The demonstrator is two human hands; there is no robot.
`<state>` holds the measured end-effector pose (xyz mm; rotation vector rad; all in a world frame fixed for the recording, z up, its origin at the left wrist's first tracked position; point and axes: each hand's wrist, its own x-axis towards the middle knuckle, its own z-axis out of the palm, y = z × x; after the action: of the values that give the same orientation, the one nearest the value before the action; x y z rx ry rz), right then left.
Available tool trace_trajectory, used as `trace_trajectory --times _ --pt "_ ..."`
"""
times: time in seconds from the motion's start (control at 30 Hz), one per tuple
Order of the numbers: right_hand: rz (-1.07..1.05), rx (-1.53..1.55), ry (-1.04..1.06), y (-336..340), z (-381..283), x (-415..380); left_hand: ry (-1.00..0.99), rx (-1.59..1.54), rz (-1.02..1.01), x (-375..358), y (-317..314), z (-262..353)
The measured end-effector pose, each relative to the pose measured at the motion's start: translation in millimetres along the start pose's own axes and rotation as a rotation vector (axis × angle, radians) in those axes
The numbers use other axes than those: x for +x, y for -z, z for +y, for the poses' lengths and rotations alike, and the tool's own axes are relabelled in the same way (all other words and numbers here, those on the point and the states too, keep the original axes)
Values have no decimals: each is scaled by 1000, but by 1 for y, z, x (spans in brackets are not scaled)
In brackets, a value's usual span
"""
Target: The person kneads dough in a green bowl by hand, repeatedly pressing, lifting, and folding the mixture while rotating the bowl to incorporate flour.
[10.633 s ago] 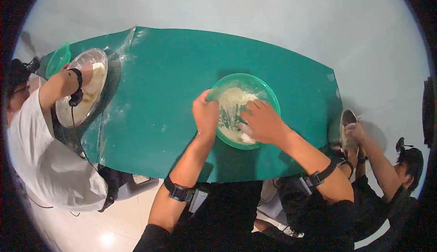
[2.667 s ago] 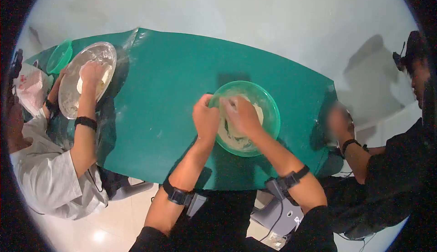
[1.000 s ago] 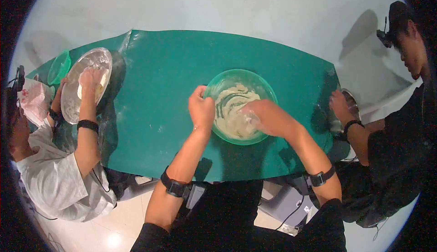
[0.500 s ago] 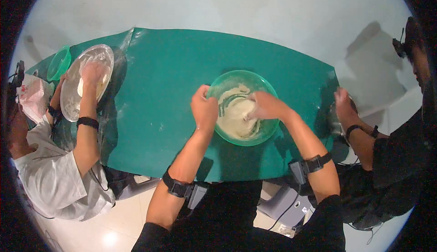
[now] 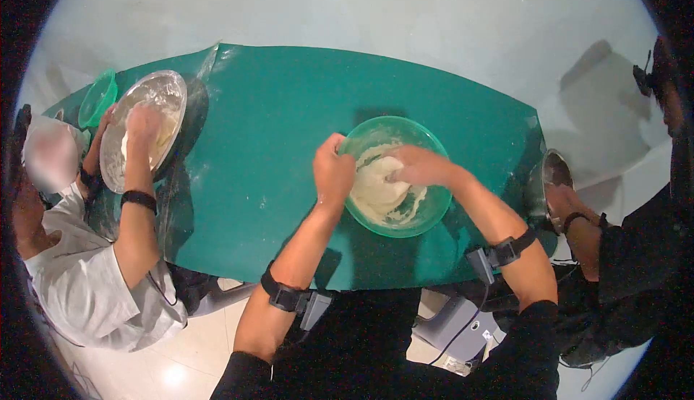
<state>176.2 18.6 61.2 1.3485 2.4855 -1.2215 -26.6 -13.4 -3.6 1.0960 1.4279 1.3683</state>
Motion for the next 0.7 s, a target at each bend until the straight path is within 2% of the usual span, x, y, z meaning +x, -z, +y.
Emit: trace_trajectory --times 0.03,0.13,0.23,0.33,0.43,0.53,0.63,0.7 --pt "43 -301 63 -3 2 7 6 -17 -2 2 0 -1" --pt "356 -501 114 -27 -3 17 7 -58 -9 1 -3 -6" --pt "408 -730 -42 -37 -28 30 -34 -19 44 -2 1 -5" --pt "402 -759 -81 -34 -40 41 -43 33 110 -3 -5 -4" --pt "690 -804 86 -55 -23 36 -9 -9 121 -4 -8 -5" --pt "619 -732 17 -60 -16 17 -23 8 128 -3 -9 -8" --pt "446 -151 153 -51 -14 -8 -63 -2 154 -6 -8 -14" --pt "264 121 -199 -15 -18 -5 -59 3 157 -2 -9 -11"
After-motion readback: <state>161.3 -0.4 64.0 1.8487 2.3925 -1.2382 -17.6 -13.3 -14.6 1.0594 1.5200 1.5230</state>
